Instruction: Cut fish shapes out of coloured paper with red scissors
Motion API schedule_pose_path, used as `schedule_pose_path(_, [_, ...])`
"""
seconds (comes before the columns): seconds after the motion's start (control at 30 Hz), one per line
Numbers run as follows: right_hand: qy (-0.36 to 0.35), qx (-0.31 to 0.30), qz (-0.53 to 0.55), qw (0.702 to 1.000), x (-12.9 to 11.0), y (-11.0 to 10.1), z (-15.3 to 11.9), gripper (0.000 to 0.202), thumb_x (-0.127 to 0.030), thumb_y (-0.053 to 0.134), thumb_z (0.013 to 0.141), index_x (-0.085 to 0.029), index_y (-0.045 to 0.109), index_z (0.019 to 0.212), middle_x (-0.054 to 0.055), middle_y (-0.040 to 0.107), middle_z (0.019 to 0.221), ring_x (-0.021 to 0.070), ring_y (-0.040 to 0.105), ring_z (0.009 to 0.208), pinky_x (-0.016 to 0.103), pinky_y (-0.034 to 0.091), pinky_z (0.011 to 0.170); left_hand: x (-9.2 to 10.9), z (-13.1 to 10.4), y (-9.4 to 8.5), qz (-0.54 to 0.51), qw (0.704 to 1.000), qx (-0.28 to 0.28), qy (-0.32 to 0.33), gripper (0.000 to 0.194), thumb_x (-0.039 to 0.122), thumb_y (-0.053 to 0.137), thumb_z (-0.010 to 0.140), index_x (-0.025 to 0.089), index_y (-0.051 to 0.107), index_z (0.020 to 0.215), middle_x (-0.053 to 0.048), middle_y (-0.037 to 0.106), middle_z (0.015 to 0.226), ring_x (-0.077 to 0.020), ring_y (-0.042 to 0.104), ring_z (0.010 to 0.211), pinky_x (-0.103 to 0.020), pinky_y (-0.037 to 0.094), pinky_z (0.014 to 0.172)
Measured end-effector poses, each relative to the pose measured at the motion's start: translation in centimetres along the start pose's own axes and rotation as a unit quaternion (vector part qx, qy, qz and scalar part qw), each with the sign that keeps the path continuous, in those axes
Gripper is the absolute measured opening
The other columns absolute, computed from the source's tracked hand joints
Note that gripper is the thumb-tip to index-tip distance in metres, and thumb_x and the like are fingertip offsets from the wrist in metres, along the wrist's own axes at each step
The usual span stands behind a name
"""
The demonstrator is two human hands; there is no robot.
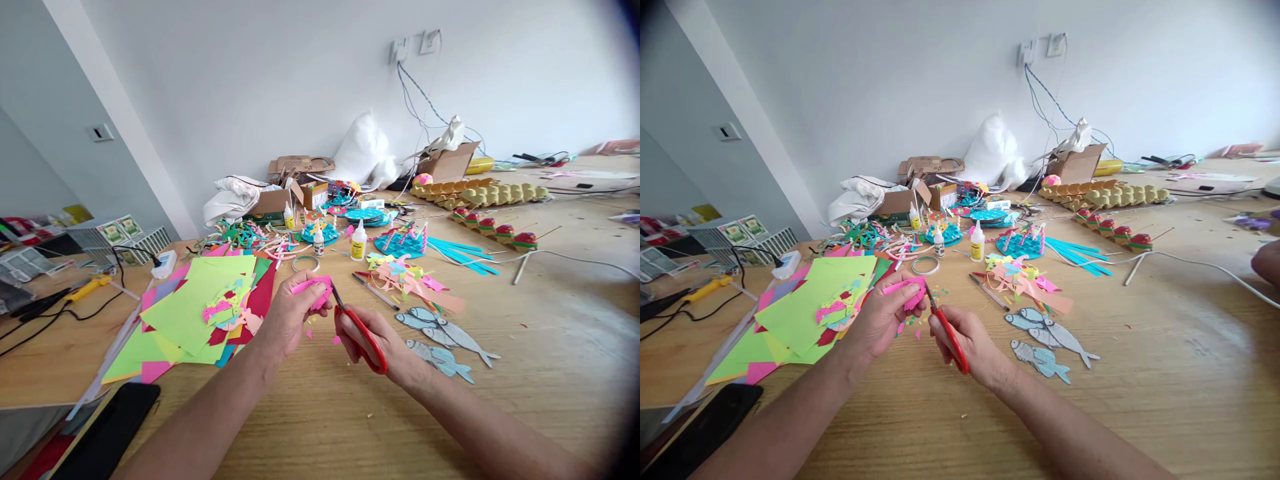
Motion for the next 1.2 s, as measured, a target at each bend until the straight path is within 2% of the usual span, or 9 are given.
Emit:
schedule_pose_path(0.17, [0.001, -0.004, -0.005, 1.000, 0.04, -0.05, 0.01, 0.044, -0.062, 0.041, 0.082, -0.020, 0.044, 0.067, -0.006, 0.044, 0.046, 0.0095, 0.039, 0.041, 0.022, 0.032, 0.043, -0.39, -0.04, -0.05, -0.025, 0.999, -0.007, -0.029, 0.015, 0.026, 0.068, 0.067, 0.015, 0.057, 0.071, 0.000, 0.063, 0.061, -0.0095, 0.058, 0.056, -0.021, 0.044, 0.057])
schedule_pose_path(0.77, [0.011, 0.000, -0.015, 1.000, -0.02, -0.12, -0.09, 0.047, -0.065, 0.041, 0.081, -0.020, 0.045, 0.067, -0.006, 0.043, 0.044, 0.0092, 0.038, 0.038, 0.022, 0.031, 0.041, -0.29, -0.04, 0.02, -0.009, 0.999, -0.010, -0.029, 0.014, 0.025, 0.067, 0.069, 0.014, 0.059, 0.072, 0.000, 0.064, 0.059, -0.0095, 0.059, 0.055, -0.020, 0.047, 0.055])
schedule_pose_path(1.2, [0.029, -0.023, -0.018, 0.999, 0.12, 0.14, -0.01, 0.041, -0.058, 0.043, 0.080, -0.020, 0.044, 0.064, -0.009, 0.037, 0.042, 0.0069, 0.034, 0.036, 0.019, 0.028, 0.037, 0.45, 0.21, -0.42, 0.069, 0.994, -0.071, -0.051, 0.013, 0.025, 0.066, 0.071, 0.014, 0.060, 0.072, 0.000, 0.064, 0.060, -0.0089, 0.059, 0.055, -0.019, 0.045, 0.053])
Point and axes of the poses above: each hand's wrist, its own z-axis towards the middle knuckle, its own y-axis out of the palm, x = y × z, the point moved 9 cm from there along z, towards the middle knuckle
